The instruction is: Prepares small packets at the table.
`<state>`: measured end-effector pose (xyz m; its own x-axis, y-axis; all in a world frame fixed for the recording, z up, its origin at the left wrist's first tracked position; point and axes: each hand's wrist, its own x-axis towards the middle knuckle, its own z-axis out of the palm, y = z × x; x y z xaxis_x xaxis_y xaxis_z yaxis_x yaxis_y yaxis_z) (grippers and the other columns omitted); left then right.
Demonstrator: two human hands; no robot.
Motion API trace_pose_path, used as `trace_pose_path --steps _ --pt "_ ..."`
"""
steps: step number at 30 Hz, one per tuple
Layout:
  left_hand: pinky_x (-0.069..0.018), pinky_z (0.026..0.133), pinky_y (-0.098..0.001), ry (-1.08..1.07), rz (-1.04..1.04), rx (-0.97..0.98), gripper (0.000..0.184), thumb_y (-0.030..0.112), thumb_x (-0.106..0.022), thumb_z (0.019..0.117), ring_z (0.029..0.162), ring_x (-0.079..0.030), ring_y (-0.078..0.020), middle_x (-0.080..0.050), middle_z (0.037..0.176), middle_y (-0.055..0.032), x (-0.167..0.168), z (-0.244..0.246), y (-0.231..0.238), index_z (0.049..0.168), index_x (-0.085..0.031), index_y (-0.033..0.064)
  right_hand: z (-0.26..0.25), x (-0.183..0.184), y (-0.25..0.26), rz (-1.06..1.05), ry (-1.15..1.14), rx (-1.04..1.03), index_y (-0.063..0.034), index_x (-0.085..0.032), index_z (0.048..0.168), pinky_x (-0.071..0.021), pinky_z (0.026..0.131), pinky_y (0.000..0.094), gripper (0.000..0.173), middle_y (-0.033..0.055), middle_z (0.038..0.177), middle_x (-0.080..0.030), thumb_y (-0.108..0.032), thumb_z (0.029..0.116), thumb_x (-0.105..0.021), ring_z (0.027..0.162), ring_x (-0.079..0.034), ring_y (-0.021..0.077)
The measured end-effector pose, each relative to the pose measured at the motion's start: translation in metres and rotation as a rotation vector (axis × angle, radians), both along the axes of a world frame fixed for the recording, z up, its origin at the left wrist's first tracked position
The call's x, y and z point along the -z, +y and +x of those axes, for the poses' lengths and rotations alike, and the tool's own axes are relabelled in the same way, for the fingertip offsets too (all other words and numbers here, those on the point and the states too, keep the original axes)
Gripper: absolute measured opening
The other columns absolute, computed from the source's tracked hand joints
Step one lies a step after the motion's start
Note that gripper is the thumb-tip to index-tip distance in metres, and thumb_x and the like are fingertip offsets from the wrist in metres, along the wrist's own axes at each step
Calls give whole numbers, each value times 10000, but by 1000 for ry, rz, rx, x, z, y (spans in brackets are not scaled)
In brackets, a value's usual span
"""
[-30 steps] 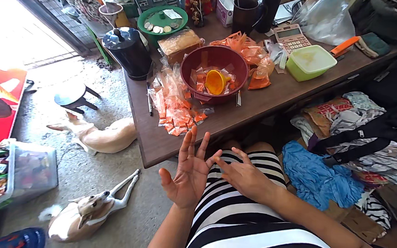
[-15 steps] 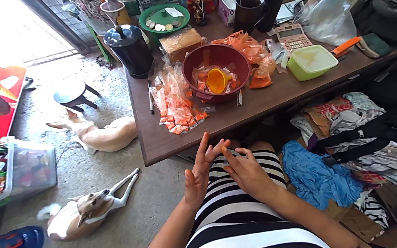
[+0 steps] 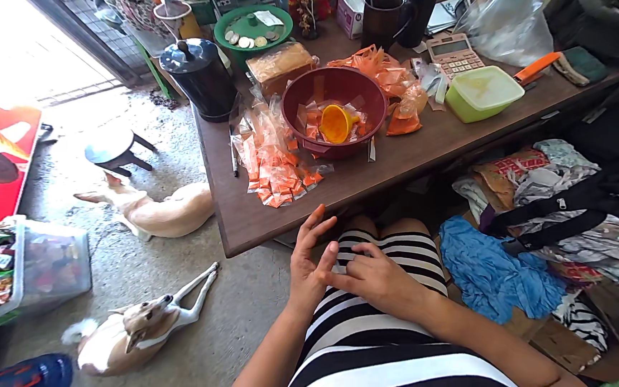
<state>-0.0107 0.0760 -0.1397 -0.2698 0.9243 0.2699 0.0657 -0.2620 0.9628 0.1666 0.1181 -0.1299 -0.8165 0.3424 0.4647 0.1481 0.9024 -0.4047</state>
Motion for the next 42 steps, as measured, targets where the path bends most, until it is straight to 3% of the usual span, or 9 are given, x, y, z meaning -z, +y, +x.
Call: trace_pose_path --steps 3,6,9,17,26,30,34,39,42 --pt "-450 1137 -393 2 -4 -26 374 279 -622 1006 1386 -508 -265 -553 1459 -184 0 1 -1 1249 -686 2 1 3 -1 24 -4 -25 -225 -554 1459 -418 1107 460 454 68 732 -564 -47 1043 -524 683 -610 201" --pt "-457 1129 -391 -8 2 -58 339 251 -614 1008 1373 -520 -264 -566 1446 -177 0 -1 -2 1230 -694 7 3 -4 -2 72 119 59 -201 -575 1426 -253 1207 577 385 60 751 -547 -93 1059 -527 698 -593 181" --pt "-471 1108 -371 -15 2 -59 349 277 -589 1024 1357 -531 -240 -579 1432 -154 -1 -2 -2 1230 -694 15 7 -9 -2 153 229 145 -200 -549 1410 -176 1229 563 353 45 822 -565 -135 1063 -534 765 -602 155" --pt "-422 1148 -396 -132 -25 303 770 625 -240 1061 1313 -580 -222 -689 1290 -120 -2 -2 -5 1191 -708 26 8 -1 -2 66 382 131 -158 -519 1330 -155 1250 519 258 46 886 -589 -163 1072 -520 858 -633 134" --pt "-545 995 -294 -394 15 293 393 430 -561 1033 1102 -698 -119 -757 1151 -37 -10 4 -5 1114 -781 114 8 3 -2 -75 401 140 -101 -434 1445 -185 1252 460 395 52 939 -649 -205 1077 -532 869 -656 100" --pt "-565 950 -264 -224 123 181 149 225 -680 990 1012 -708 -67 -771 1046 27 -7 6 -5 1038 -798 148 9 5 -1 -84 393 134 -87 -451 1435 -181 1252 469 383 61 922 -646 -205 1078 -526 857 -653 107" --pt "-536 973 -271 9 246 106 73 231 -749 941 936 -694 -34 -753 930 87 -7 2 -6 982 -777 178 8 5 0 -83 388 148 -68 -504 1402 -219 1238 477 350 64 931 -657 -201 1078 -525 854 -654 114" --pt "-566 782 -195 108 238 35 127 293 -809 881 805 -682 -21 -720 823 85 -5 -4 -4 864 -754 180 7 5 2 -104 380 138 -61 -495 1411 -228 1239 458 360 62 895 -650 -197 1079 -523 823 -650 115" --pt "-595 807 -206 142 181 129 118 217 -719 962 871 -715 -41 -759 928 28 -2 -10 -4 941 -763 109 7 6 3 -103 378 152 -55 -512 1400 -240 1237 456 351 70 924 -657 -192 1076 -526 849 -657 119"
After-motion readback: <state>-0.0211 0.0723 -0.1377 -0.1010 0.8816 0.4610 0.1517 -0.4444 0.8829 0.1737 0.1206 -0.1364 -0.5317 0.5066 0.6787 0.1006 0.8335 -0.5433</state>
